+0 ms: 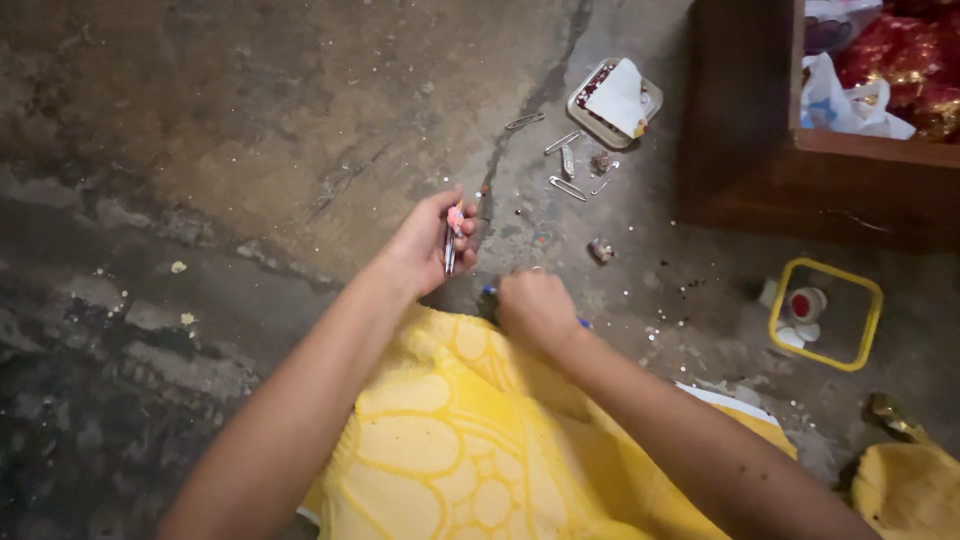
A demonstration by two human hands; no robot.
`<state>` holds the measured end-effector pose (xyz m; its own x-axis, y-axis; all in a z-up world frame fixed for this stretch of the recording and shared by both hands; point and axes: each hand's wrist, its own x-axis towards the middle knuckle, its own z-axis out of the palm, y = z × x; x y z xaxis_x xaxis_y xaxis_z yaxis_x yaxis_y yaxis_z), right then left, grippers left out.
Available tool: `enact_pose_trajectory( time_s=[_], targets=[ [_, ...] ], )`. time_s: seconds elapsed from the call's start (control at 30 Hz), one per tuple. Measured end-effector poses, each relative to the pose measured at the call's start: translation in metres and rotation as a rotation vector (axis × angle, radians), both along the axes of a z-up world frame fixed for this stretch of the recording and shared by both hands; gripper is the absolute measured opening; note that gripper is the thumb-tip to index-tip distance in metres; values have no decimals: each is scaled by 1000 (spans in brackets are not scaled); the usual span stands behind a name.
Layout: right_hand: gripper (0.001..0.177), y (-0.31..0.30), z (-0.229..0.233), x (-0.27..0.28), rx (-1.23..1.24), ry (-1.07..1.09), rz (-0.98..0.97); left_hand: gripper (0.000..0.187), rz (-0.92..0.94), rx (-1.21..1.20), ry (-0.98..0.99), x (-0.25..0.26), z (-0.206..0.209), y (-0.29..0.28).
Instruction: The person sits on the floor and organizes small items, including plastic caps, paper clips, and a pen, into a small yellow container. They then place the container and other items into a wooden box.
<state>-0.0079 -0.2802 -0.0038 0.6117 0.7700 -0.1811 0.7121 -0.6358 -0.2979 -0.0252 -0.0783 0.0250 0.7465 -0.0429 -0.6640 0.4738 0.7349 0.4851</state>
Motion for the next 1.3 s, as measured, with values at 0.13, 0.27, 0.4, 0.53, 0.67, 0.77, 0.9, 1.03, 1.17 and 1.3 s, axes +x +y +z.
enact_pose_trajectory(
  time_s=[0.13,0.27,0.4,0.53,0.67,0.77,0.9,1.03,1.17,1.3],
  targets=[
    [31,-27,19,33,173,195,-261,29,54,-8,91,19,9,-27],
    [20,-97,39,74,385,678,-623,21,-127,158,2,48,-1,-74],
    [23,-151,49,88,629,887,-770,30,-375,1172,-304,69,-15,-134],
    [27,-208,62,88,594,942,-953,55,-692,1918,-426,75,-30,-174],
    [23,-289,84,92,613,813,-829,55,-867,1871,-321,66,-43,-180],
    [22,-339,89,102,478,697,-918,51,-873,1853,-267,71,-42,-185],
    [24,-361,75,120,419,702,-900,43,-692,1616,-375,82,-17,-225],
    [39,-364,75,124,392,681,-837,39,-577,994,-513,100,4,-322],
    [54,-370,80,119,490,725,-716,58,-787,709,-281,129,8,-378],
    [56,-368,69,108,623,737,-737,38,-552,481,-149,142,-3,-390]
  ],
)
